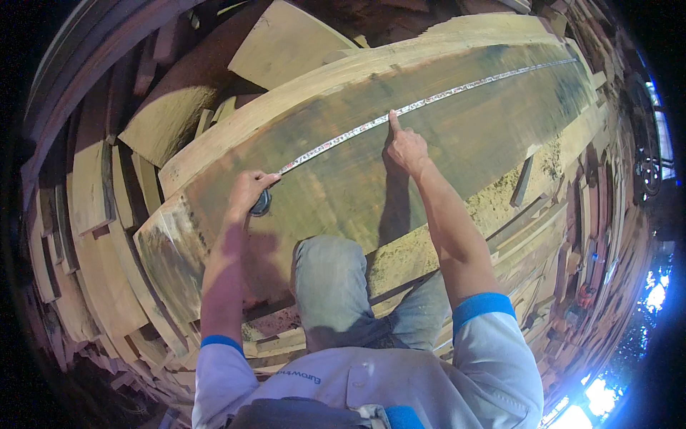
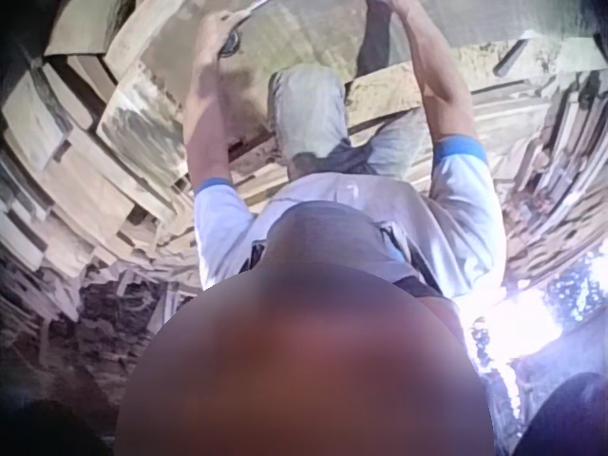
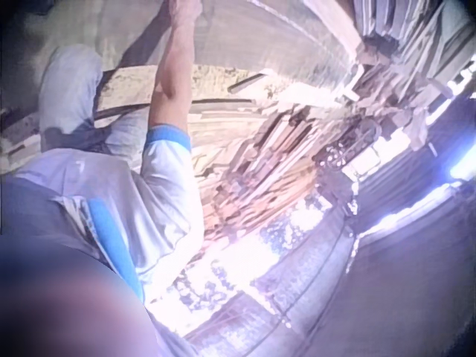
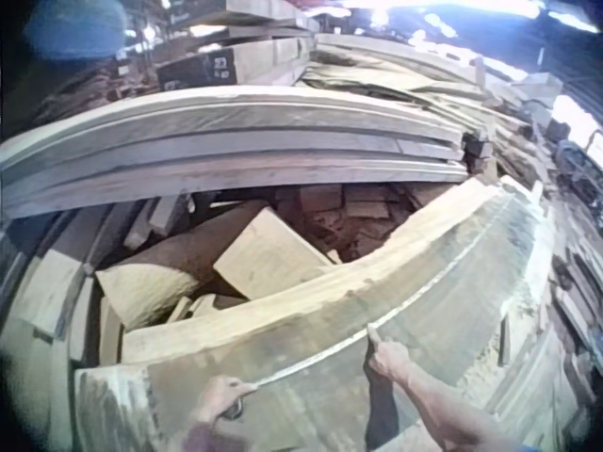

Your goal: The person uses a tape measure to measure a large wooden plank, then marks measurements with a pencil. The person also uses a crowbar to move the plank into position before measuring.

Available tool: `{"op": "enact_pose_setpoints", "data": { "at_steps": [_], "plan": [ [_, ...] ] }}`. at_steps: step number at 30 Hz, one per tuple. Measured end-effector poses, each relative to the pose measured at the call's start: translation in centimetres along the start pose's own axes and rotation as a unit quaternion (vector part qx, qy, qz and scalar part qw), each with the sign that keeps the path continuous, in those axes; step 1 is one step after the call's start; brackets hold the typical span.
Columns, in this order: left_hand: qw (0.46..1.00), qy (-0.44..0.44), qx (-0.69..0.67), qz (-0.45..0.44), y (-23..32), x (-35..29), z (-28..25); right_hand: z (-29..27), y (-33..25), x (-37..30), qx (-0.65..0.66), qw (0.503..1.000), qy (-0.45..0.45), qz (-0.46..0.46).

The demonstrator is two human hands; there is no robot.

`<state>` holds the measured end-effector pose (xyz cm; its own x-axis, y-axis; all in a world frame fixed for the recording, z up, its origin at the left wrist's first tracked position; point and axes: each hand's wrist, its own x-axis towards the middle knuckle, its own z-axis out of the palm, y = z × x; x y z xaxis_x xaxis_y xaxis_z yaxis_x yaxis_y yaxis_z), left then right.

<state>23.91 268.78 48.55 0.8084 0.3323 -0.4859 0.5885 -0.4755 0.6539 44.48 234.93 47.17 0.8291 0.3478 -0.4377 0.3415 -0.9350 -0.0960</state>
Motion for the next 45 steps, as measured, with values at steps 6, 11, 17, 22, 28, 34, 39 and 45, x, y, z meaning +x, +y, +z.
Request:
{"op": "enact_pose_setpoints", "data": {
  "at_steps": [6, 11, 17, 22, 28, 34, 39, 45],
  "plan": [
    [0.995, 0.028, 0.057, -0.075, -4.5, -3.0, -3.9, 0.3, 0.1, 0.1, 0.002, 1.0, -0.002, 0.006],
    [0.993, 0.052, 0.066, -0.087, -6.5, -4.4, -4.8, 0.2, 0.2, 0.2, 0.004, 1.0, -0.007, 0.008],
    [0.991, 0.078, 0.086, -0.071, -6.3, -4.7, -4.4, 0.3, 0.1, 0.3, -0.004, 1.0, -0.007, 0.011],
    [0.991, 0.077, 0.067, -0.088, -5.9, -4.9, -4.4, 0.3, 0.1, 0.3, -0.013, 1.0, -0.007, 0.01],
    [0.987, 0.09, 0.122, -0.056, -6.3, -5.1, -4.1, 0.2, 0.1, 0.3, -0.024, 1.0, -0.01, 0.008],
    [0.987, 0.105, 0.108, -0.059, -8.0, -5.8, -4.7, 0.7, 0.4, 0.3, -0.009, 1.0, 0.015, -0.013],
    [0.976, 0.138, 0.123, -0.113, -10.6, -8.6, -7.6, 1.0, 0.7, 0.6, -0.023, 1.0, 0.007, -0.007],
    [0.975, 0.149, 0.061, -0.151, -12.6, -11.2, -9.9, 1.1, 1.0, 0.9, -0.039, 0.999, 0.007, -0.019]
  ]
}}
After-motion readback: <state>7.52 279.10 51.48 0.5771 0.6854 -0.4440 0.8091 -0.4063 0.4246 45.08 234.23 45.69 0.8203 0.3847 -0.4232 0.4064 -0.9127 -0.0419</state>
